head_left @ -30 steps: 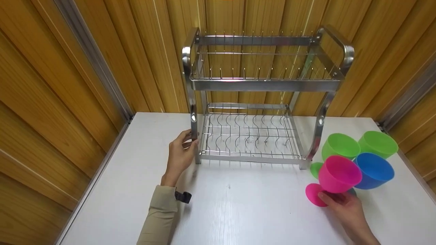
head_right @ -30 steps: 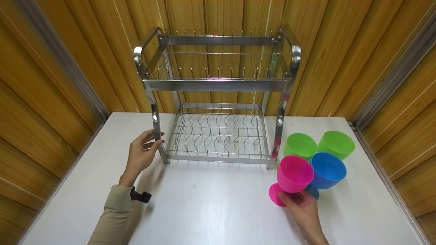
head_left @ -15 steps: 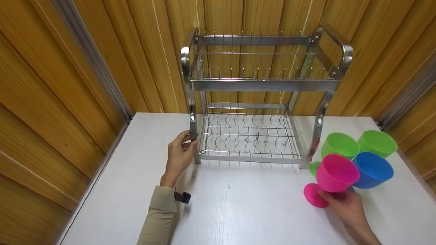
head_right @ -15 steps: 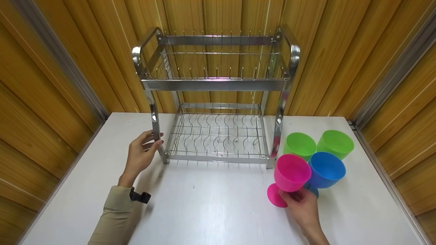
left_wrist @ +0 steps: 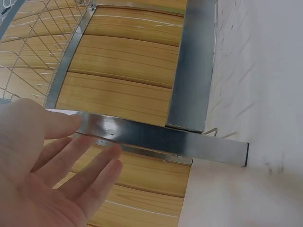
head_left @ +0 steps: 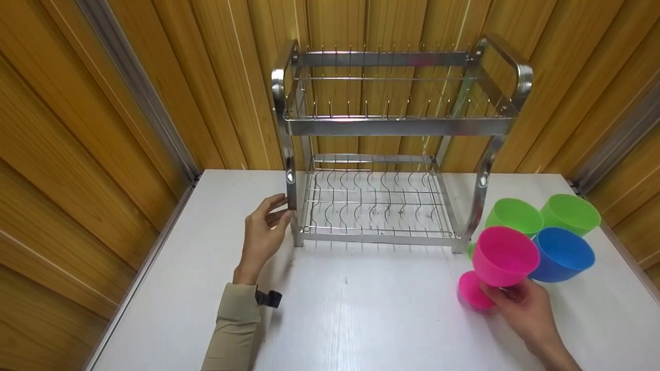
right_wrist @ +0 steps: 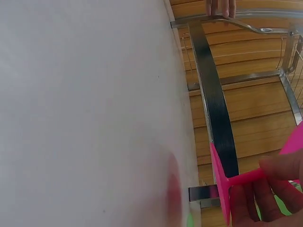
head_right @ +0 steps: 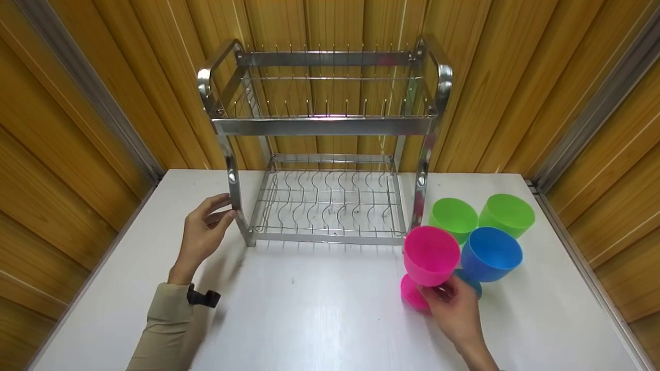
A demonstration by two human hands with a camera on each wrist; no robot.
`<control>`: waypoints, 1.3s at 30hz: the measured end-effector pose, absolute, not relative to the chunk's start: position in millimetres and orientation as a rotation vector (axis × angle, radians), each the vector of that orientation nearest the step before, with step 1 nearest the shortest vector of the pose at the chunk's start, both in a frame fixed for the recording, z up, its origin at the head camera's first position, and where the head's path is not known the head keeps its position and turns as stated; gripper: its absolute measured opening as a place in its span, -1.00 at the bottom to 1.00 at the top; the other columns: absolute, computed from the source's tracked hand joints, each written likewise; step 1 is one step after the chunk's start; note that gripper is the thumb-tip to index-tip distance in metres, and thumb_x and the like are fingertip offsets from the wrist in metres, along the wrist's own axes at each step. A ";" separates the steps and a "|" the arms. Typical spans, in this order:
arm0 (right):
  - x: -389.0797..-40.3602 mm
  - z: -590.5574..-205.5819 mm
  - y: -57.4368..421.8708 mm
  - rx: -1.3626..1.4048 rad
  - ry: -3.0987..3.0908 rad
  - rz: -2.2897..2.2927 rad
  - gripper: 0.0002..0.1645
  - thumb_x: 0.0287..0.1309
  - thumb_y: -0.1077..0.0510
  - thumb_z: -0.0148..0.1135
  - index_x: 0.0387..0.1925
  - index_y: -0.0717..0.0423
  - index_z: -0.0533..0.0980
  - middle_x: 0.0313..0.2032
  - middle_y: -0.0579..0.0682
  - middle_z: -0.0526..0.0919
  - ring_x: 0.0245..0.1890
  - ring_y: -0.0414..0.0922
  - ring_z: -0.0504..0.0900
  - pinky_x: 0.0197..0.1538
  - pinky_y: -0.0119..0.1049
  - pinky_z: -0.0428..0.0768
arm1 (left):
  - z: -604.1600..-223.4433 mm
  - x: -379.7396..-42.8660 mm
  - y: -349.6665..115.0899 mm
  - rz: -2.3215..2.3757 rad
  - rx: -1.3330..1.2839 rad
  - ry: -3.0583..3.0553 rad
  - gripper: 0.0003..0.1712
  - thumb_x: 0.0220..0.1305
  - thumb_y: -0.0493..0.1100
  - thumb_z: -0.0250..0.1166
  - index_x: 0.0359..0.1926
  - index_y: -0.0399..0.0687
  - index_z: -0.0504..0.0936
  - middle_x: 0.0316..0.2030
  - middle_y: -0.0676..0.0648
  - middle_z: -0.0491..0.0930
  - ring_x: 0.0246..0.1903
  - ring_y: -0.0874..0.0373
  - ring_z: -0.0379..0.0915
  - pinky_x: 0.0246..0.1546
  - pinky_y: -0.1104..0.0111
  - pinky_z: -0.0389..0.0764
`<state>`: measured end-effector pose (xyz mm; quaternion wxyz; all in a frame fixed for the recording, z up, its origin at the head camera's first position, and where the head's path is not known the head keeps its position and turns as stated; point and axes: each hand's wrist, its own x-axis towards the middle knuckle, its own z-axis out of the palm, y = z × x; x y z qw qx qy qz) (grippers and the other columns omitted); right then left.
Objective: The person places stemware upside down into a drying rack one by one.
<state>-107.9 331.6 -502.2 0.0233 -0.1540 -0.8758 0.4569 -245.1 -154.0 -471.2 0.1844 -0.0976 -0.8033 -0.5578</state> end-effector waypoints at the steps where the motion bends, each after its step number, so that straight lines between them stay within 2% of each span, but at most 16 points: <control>1: -106.8 -499.7 330.5 -0.440 -2.708 1.380 -0.06 0.21 -0.06 0.60 0.52 0.05 0.38 0.38 0.17 0.59 0.21 -0.17 0.68 0.09 -0.59 0.65 | -470.0 -244.2 -155.0 -1.552 -0.278 -2.268 -0.49 0.42 -0.34 0.40 0.35 -0.20 0.58 0.24 -0.23 0.70 0.11 -0.15 0.75 0.17 0.14 0.77; 4: -104.3 -492.8 326.9 -0.317 -2.664 1.321 -0.22 0.25 0.04 0.57 0.43 0.10 0.48 0.30 0.20 0.66 0.03 -0.58 0.58 0.03 -0.73 0.57 | -465.3 -241.7 -157.6 -1.472 -0.282 -2.277 -0.50 0.44 -0.31 0.39 0.36 -0.16 0.58 0.26 -0.20 0.69 0.14 -0.17 0.73 0.19 0.00 0.76; 6: -104.1 -488.7 325.3 -0.232 -2.632 1.296 -0.30 0.26 0.11 0.56 0.38 0.13 0.54 0.24 0.20 0.70 -0.03 -0.72 0.49 0.01 -0.76 0.54 | -460.3 -239.2 -158.3 -1.438 -0.284 -2.272 -0.50 0.44 -0.30 0.40 0.36 -0.12 0.59 0.26 -0.17 0.69 0.14 -0.18 0.72 0.17 -0.04 0.76; 12: -107.8 -475.5 323.9 -0.017 -2.546 1.189 -0.38 0.14 0.27 0.61 0.26 0.12 0.66 0.07 0.03 0.80 -0.07 -0.59 0.64 -0.04 -0.69 0.63 | -445.1 -228.6 -153.5 -1.393 -0.341 -2.225 -0.51 0.43 -0.30 0.41 0.34 -0.10 0.62 0.25 -0.14 0.69 0.13 -0.14 0.73 0.10 -0.02 0.79; 17: -111.0 -461.2 320.0 0.167 -2.453 1.095 -0.36 0.00 0.41 0.63 0.18 0.17 0.69 -0.01 0.13 0.83 -0.11 -0.61 0.64 -0.08 -0.71 0.63 | -434.8 -218.7 -141.7 -1.413 -0.459 -2.192 -0.50 0.40 -0.30 0.43 0.33 -0.13 0.62 0.24 -0.13 0.69 0.15 -0.16 0.71 0.12 -0.03 0.78; 20: -114.3 -451.3 314.3 0.261 -2.411 1.011 -0.39 -0.08 0.45 0.64 0.10 0.20 0.71 -0.10 0.11 0.84 -0.17 -0.56 0.65 -0.08 -0.75 0.60 | -429.8 -212.1 -132.5 -1.435 -0.542 -2.187 -0.48 0.38 -0.27 0.45 0.34 -0.11 0.62 0.26 -0.10 0.68 0.19 -0.17 0.69 0.16 -0.01 0.76; 23: -117.1 -442.1 306.2 0.324 -2.387 0.899 -0.42 -0.14 0.46 0.65 0.02 0.21 0.72 -0.17 0.05 0.82 -0.23 -0.32 0.73 -0.06 -0.81 0.54 | -426.4 -205.4 -122.4 -1.457 -0.630 -2.191 -0.45 0.38 -0.23 0.47 0.35 -0.08 0.60 0.28 -0.08 0.67 0.22 -0.19 0.66 0.21 0.03 0.73; 26: -119.2 -434.8 297.9 0.367 -2.396 0.797 -0.42 -0.16 0.46 0.67 0.00 0.22 0.71 -0.17 0.05 0.80 -0.25 -0.06 0.77 -0.02 -0.85 0.46 | -424.9 -199.1 -112.1 -1.494 -0.708 -2.192 -0.42 0.37 -0.20 0.48 0.37 -0.04 0.60 0.30 -0.03 0.66 0.26 -0.11 0.65 0.24 0.06 0.72; 27: -119.8 -432.8 295.1 0.376 -2.401 0.756 -0.41 -0.17 0.45 0.69 0.00 0.22 0.71 -0.16 0.06 0.79 -0.25 -0.01 0.78 0.00 -0.82 0.47 | -425.0 -197.2 -108.5 -1.511 -0.729 -2.189 -0.41 0.36 -0.19 0.49 0.37 -0.03 0.60 0.30 -0.02 0.65 0.26 -0.07 0.65 0.25 0.07 0.71; 29: -121.1 -429.3 290.0 0.390 -2.413 0.672 -0.39 -0.19 0.45 0.70 0.01 0.22 0.71 -0.13 0.10 0.79 -0.22 0.05 0.80 0.02 -0.64 0.63 | -425.9 -193.5 -100.8 -1.555 -0.769 -2.181 -0.40 0.34 -0.18 0.50 0.38 -0.01 0.59 0.31 -0.01 0.65 0.27 -0.02 0.63 0.26 0.07 0.71; 32: -122.9 -425.5 283.2 0.395 -2.423 0.540 -0.37 -0.21 0.45 0.72 0.01 0.22 0.70 -0.11 0.14 0.77 -0.18 0.08 0.78 -0.08 -0.19 0.84 | -428.9 -188.7 -88.4 -1.609 -0.836 -2.182 -0.37 0.33 -0.15 0.50 0.40 0.02 0.58 0.32 -0.01 0.64 0.27 0.00 0.63 0.26 0.07 0.71; 34: -123.9 -424.1 278.9 0.402 -2.419 0.464 -0.39 -0.20 0.46 0.70 -0.01 0.25 0.69 -0.13 0.17 0.74 -0.17 0.10 0.75 -0.16 0.10 0.85 | -431.7 -186.1 -79.9 -1.642 -0.885 -2.182 -0.35 0.33 -0.13 0.50 0.41 0.05 0.56 0.33 -0.01 0.62 0.29 0.00 0.61 0.25 0.05 0.71; 35: -124.5 -423.8 276.8 0.407 -2.414 0.434 -0.41 -0.18 0.47 0.69 -0.02 0.27 0.69 -0.14 0.19 0.73 -0.18 0.12 0.73 -0.19 0.16 0.84 | -433.2 -184.9 -76.0 -1.650 -0.907 -2.185 -0.34 0.33 -0.12 0.50 0.42 0.05 0.55 0.34 0.00 0.61 0.30 0.00 0.60 0.25 0.05 0.71; 39: -126.3 -423.1 267.8 0.420 -2.405 0.291 -0.46 -0.11 0.45 0.67 -0.02 0.30 0.68 -0.19 0.23 0.69 -0.22 0.16 0.70 -0.31 0.17 0.82 | -439.0 -181.4 -62.2 -1.673 -0.964 -2.191 -0.27 0.30 -0.07 0.52 0.45 0.08 0.51 0.37 0.08 0.57 0.35 0.05 0.56 0.26 0.10 0.71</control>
